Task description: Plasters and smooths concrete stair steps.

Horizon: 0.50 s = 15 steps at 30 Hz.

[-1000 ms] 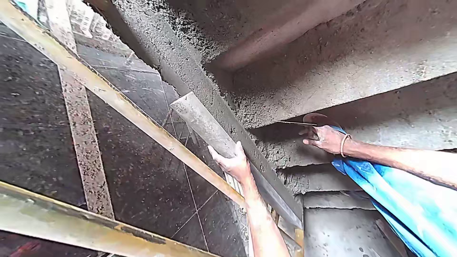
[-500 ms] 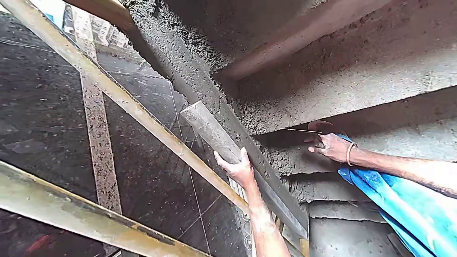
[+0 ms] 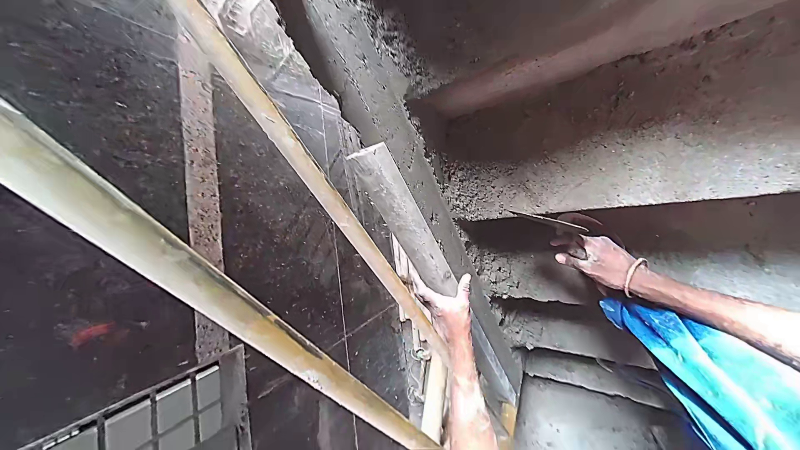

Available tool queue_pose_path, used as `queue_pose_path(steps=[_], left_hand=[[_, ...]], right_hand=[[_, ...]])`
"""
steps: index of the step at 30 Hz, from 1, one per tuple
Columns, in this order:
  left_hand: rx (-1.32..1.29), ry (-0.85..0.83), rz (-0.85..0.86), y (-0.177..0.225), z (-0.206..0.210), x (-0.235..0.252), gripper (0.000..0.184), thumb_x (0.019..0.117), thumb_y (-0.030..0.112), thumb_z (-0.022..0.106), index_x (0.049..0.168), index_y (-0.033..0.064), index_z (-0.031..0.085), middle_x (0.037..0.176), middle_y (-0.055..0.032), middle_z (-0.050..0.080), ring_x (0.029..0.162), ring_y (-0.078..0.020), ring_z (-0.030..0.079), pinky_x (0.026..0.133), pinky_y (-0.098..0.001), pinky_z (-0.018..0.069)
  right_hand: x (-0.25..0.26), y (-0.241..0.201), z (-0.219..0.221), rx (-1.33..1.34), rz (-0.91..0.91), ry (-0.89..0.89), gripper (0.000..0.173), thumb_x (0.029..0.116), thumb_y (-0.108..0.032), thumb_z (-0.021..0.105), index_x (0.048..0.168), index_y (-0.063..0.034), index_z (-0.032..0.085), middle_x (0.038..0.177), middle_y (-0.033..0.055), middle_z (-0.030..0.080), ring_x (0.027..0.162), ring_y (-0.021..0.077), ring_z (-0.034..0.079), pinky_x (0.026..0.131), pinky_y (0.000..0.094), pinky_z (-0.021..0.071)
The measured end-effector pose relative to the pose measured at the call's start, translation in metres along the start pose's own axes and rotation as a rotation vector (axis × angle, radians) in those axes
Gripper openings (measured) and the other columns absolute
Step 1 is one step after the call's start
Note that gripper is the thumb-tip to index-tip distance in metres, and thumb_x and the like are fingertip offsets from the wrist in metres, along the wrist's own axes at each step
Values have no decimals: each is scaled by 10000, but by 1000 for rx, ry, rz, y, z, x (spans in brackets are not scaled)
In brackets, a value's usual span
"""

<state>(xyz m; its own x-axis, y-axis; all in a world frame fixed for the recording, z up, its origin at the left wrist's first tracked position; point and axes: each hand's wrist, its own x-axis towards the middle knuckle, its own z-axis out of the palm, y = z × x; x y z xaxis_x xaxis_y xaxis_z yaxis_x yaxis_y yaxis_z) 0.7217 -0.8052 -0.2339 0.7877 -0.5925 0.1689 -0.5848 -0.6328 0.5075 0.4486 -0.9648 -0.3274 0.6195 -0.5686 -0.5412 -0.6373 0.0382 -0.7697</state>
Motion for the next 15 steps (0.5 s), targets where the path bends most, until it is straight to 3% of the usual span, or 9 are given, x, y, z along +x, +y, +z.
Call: queue_pose_path(steps=[2,4,6,9,12,15], left_hand=[[23,-62,-94,-17,-2,-28,1266,667,474,886,1596,-13,178,1598,-269,323,1458,-379,373,1182,-476,354],[40,-120,-164,-35,-11,-61,1243,686,442,883,1595,-19,170,1603,-261,322,1464,-366,370,1183,-467,360],[98,-162,-168,-50,-11,-82,1235,671,380,905,1582,-47,190,1601,-288,309,1467,-401,355,1197,-482,333],[201,-239,-214,-72,-5,-102,1291,659,284,942,1605,-21,118,1621,-307,236,1496,-420,295,1222,-486,288],[262,-276,-290,-90,4,-112,1354,634,239,968,1617,3,67,1602,-323,261,1470,-420,349,1198,-477,340],[274,-290,-287,-106,11,-114,1339,655,222,957,1614,-4,49,1591,-323,289,1457,-401,385,1192,-451,356]], right_hand=[[-1,-5,-4,-13,23,-1,481,993,-465,643,1270,-73,679,1080,217,705,1030,392,673,947,613,502],[-8,2,3,-49,5,32,445,985,-453,658,1239,-90,703,1013,186,725,947,371,700,872,621,539],[-9,0,0,-54,-7,31,444,995,-445,653,1265,-95,694,1059,201,724,989,394,695,895,638,527],[-4,5,1,-77,-38,19,446,991,-476,629,1288,-147,682,1052,182,723,979,370,695,887,610,527],[-5,9,2,-68,-63,20,455,979,-485,626,1296,-162,668,1034,153,720,940,331,694,848,589,531],[-12,14,-4,-70,-100,70,420,972,-390,653,1320,-156,666,1081,136,735,951,318,706,857,580,537]])
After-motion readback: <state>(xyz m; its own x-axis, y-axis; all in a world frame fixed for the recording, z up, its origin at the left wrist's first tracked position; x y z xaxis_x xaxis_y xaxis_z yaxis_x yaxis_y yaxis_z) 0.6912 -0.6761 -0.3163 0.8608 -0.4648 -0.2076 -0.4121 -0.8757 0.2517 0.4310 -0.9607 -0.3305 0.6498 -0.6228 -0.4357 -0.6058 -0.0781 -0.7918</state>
